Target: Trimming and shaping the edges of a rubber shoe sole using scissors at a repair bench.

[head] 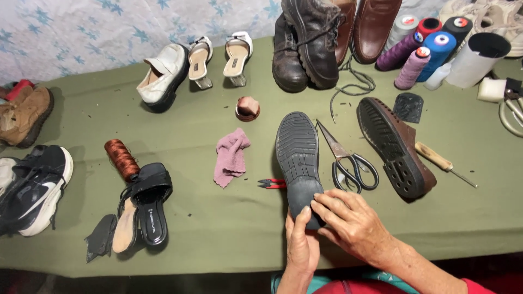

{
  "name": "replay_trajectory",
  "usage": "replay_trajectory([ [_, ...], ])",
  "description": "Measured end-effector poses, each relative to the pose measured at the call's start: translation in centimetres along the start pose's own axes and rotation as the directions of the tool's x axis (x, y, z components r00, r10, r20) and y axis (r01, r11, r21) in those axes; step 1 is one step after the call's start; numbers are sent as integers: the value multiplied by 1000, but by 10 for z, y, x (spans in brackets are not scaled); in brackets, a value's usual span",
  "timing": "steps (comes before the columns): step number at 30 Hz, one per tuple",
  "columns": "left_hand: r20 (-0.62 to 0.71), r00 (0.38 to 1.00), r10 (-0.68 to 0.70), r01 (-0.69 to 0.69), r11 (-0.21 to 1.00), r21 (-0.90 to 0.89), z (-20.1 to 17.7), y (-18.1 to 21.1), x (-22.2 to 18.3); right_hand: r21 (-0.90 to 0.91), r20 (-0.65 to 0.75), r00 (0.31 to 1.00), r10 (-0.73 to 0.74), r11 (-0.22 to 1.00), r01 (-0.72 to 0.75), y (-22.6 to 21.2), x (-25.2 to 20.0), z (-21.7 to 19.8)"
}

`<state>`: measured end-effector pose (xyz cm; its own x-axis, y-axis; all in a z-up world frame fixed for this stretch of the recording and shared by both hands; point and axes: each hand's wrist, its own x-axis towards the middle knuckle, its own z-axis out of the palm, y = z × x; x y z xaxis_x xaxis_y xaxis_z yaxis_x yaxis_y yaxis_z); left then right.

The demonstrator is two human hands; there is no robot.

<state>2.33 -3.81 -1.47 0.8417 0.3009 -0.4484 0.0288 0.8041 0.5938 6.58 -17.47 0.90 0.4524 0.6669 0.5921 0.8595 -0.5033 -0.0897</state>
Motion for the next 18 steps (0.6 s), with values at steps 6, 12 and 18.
replay_trajectory([
  [6,0,990,-141,140,983,-122,0,2,6,50,81,996,44,998,-48,9,2,6],
  [12,-12,987,-160,157,980,-121,-2,1,9,75,118,992,51,995,-60,14,-1,7],
  [18,-128,985,-113,107,993,-53,-10,10,17,322,-8,842,540,798,-509,55,-35,17],
])
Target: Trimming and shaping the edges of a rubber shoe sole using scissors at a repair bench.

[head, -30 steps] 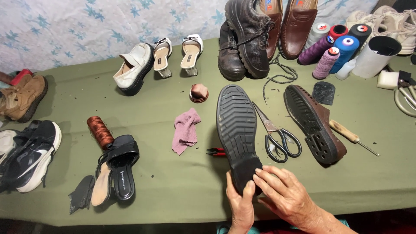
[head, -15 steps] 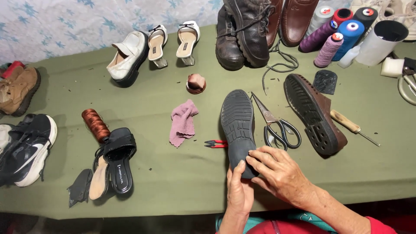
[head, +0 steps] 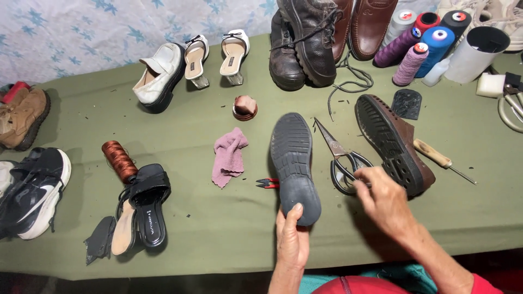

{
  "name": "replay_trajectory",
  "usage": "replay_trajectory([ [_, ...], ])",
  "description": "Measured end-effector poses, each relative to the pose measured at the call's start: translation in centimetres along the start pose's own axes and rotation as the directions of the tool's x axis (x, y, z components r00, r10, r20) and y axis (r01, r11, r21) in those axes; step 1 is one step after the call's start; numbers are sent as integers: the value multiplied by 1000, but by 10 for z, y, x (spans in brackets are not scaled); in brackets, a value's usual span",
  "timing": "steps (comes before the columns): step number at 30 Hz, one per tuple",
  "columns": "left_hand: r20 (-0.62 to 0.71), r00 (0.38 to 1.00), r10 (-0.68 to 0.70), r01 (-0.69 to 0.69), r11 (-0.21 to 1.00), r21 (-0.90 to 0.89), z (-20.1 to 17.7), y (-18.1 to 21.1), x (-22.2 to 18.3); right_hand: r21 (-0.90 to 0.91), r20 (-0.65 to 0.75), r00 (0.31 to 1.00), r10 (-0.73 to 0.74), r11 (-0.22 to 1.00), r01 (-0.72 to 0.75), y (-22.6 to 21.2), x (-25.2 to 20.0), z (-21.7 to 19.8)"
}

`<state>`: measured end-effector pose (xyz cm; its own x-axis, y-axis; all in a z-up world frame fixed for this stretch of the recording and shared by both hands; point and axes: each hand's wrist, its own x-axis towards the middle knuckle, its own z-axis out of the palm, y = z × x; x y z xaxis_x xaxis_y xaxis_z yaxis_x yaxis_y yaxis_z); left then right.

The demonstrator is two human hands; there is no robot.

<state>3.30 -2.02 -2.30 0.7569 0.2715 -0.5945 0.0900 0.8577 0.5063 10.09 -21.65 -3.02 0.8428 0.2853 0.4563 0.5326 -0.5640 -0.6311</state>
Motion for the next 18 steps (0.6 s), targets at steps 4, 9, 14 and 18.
replay_trajectory([
  [4,160,975,152,-178,970,165,6,16,19,-491,134,896,424,814,-311,45,-1,14],
  [9,343,922,182,-273,931,241,41,46,50,-706,137,924,356,689,-161,66,16,44],
  [14,443,892,95,-203,958,203,66,54,83,-710,187,873,451,676,-197,98,19,70],
  [18,523,843,125,-280,932,229,74,59,73,-598,325,735,595,731,-327,72,39,31],
])
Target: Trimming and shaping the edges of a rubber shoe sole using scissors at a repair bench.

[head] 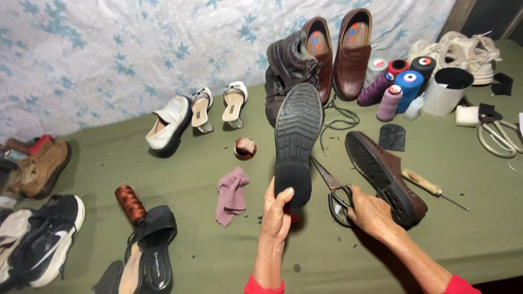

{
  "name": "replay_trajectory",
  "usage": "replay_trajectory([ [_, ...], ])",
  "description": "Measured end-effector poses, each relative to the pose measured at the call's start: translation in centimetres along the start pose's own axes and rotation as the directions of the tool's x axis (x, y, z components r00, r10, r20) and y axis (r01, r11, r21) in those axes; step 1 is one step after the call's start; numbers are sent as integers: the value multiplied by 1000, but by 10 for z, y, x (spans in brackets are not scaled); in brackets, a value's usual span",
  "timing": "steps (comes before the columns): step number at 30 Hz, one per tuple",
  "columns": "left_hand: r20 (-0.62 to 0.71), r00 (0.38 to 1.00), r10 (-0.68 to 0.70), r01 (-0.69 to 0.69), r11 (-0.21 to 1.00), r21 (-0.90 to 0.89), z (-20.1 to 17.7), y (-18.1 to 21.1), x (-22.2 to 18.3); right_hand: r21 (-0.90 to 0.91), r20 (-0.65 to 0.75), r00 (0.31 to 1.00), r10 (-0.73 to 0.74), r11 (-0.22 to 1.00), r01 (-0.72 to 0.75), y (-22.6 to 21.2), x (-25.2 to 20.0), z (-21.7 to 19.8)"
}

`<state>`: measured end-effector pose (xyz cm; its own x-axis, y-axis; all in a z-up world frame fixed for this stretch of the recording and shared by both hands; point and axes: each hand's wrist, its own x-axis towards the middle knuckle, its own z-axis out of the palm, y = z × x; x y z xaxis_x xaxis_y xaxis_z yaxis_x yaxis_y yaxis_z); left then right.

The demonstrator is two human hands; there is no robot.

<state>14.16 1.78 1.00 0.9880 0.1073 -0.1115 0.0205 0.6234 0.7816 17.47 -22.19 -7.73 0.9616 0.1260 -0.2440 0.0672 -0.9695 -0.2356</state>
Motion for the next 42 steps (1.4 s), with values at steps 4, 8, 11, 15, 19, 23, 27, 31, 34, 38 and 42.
replay_trajectory([
  [4,11,1000,-15,15,999,35,-4,4,-14,275,96,987,132,949,-154,4,-14,-31],
  [8,93,984,150,-167,962,215,1,10,-35,60,87,993,78,995,-83,-23,-26,-38],
  [11,135,949,286,-316,850,421,-3,8,-52,-153,-6,1000,-1,988,0,-17,-7,17],
  [15,230,903,363,-429,719,547,-2,19,-80,-288,-88,994,-57,957,29,-14,4,37],
  [19,304,807,506,-557,483,676,-25,7,-95,-78,81,997,-14,997,20,-20,-12,-10],
  [23,379,662,647,-653,248,716,-25,12,-102,535,136,989,59,836,-124,30,16,12],
  [27,454,526,719,-700,63,711,-18,22,-105,957,279,956,-89,103,-270,26,-35,-31],
  [31,482,457,748,-708,-22,706,-21,18,-105,875,291,919,-267,-315,-369,47,-59,-3],
  [34,369,652,663,-648,234,725,-42,9,-114,833,149,932,-331,-465,-299,43,-87,-10],
  [38,132,954,268,-293,751,592,-39,29,-120,956,-78,916,-392,-291,-44,36,-121,-47],
  [42,119,984,134,-164,937,309,-28,28,-119,914,-362,784,-504,-26,405,38,-130,-79],
])
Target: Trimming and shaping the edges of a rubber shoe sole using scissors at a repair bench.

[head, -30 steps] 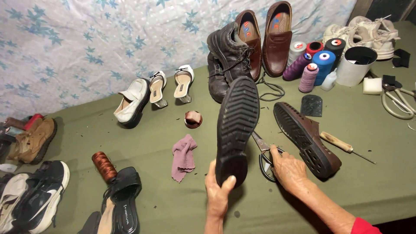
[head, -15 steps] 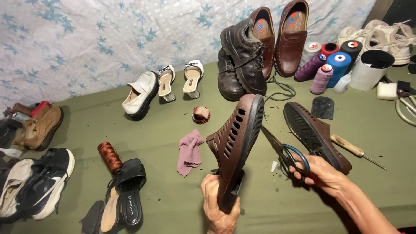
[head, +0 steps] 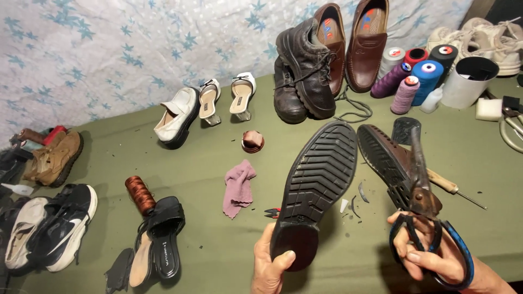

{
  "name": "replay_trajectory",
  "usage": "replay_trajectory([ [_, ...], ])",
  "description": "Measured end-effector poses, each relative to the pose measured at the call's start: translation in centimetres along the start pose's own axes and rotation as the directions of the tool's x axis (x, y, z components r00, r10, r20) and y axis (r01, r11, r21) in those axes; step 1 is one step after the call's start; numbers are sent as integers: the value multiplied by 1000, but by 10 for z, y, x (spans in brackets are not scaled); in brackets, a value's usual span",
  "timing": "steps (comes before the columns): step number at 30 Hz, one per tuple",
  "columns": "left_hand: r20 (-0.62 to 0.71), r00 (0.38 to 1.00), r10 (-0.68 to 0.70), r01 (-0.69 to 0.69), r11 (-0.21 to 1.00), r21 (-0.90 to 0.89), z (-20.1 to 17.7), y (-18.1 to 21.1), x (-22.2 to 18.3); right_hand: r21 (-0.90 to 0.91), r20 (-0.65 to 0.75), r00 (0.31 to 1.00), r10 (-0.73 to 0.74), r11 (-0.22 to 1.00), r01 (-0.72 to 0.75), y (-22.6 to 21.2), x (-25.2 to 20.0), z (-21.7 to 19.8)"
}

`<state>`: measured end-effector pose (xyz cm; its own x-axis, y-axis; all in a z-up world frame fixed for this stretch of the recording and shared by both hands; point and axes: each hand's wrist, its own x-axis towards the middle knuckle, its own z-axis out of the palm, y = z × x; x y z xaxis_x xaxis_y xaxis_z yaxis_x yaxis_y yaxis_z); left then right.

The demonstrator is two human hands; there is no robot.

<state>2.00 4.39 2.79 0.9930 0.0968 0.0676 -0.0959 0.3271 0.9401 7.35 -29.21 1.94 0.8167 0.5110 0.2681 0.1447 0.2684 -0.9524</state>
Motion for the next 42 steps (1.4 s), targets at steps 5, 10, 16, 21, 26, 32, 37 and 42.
replay_trajectory([
  [5,64,978,-199,208,948,-239,15,8,1,-195,-295,874,385,872,-450,-4,-32,-9],
  [10,-17,938,-347,322,887,-331,10,-7,-1,-606,-278,844,458,598,-524,-18,-30,-4],
  [16,103,959,-264,283,907,-311,28,9,2,-924,-218,929,298,242,-295,6,-36,-6],
  [21,169,962,-215,258,920,-296,31,10,2,-987,-122,990,66,99,-128,16,-44,-3],
  [26,165,973,-162,199,950,-242,26,-3,3,-995,-97,995,0,-13,-97,18,-47,-2],
  [32,273,956,-108,141,985,-104,21,3,8,-996,-72,997,25,47,-73,15,-46,-1],
  [37,297,944,-146,199,968,-155,23,3,9,-982,19,999,-48,186,27,13,-39,0],
  [42,301,942,-151,219,954,-206,26,1,9,-954,-20,996,88,295,-45,20,-41,-1],
])
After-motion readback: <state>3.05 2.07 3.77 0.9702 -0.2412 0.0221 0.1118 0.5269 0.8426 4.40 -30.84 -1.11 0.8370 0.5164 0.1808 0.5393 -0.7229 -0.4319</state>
